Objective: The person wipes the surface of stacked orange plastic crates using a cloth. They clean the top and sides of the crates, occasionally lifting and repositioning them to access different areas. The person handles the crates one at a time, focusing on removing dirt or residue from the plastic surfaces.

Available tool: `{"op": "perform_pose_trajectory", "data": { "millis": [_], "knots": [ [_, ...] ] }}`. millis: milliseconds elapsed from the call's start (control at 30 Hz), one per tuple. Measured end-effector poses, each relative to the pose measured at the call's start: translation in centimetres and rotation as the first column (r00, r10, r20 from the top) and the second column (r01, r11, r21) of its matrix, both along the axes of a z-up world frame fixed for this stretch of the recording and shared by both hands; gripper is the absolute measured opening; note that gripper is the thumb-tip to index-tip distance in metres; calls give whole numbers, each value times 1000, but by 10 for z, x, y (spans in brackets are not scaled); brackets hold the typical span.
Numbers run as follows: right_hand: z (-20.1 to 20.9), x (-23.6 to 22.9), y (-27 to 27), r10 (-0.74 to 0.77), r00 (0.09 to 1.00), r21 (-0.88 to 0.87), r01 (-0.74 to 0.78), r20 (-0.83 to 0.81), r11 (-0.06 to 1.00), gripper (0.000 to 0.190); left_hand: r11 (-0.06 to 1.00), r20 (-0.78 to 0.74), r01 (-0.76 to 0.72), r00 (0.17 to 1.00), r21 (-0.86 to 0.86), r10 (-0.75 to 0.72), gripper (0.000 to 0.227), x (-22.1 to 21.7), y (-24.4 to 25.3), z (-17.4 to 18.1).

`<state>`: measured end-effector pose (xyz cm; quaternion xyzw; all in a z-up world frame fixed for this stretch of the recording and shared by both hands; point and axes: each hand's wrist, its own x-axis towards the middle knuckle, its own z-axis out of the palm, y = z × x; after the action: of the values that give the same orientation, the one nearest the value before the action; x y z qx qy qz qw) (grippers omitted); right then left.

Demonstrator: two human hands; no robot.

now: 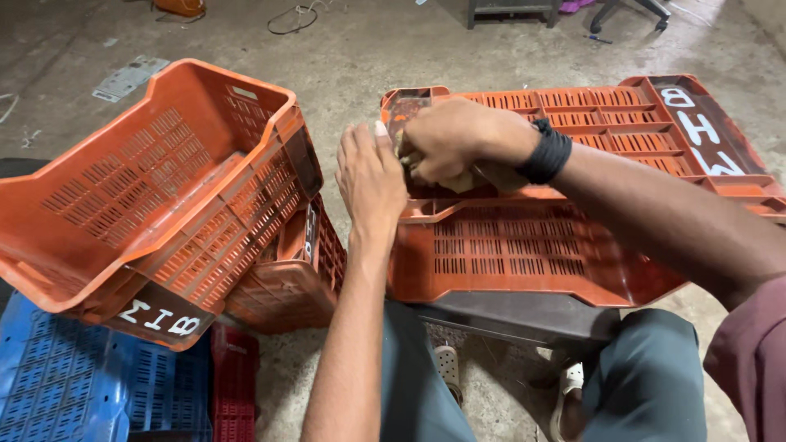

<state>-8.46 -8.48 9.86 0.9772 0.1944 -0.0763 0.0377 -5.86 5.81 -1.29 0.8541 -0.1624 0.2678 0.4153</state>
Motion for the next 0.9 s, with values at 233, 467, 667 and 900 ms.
{"op": "perform_pose_trajectory", "data": {
  "millis": [233,467,667,900],
  "knots": [
    [-38,65,-26,-28,857,195,-85,515,977,31,987,-111,155,981,-38,-158,66,1,-1,7],
    [-62,99,-1,107,736,-36,-111,669,993,21,982,-50,189,981,4,-189,71,13,4,0],
    [-43,13,-6,167,952,128,-204,256,971,29,987,-168,118,976,-109,-135,65,0,4,11],
    [-28,-62,-59,169,855,268,-333,490,904,37,978,-107,200,975,54,-193,50,6,3,4]
  ]
}}
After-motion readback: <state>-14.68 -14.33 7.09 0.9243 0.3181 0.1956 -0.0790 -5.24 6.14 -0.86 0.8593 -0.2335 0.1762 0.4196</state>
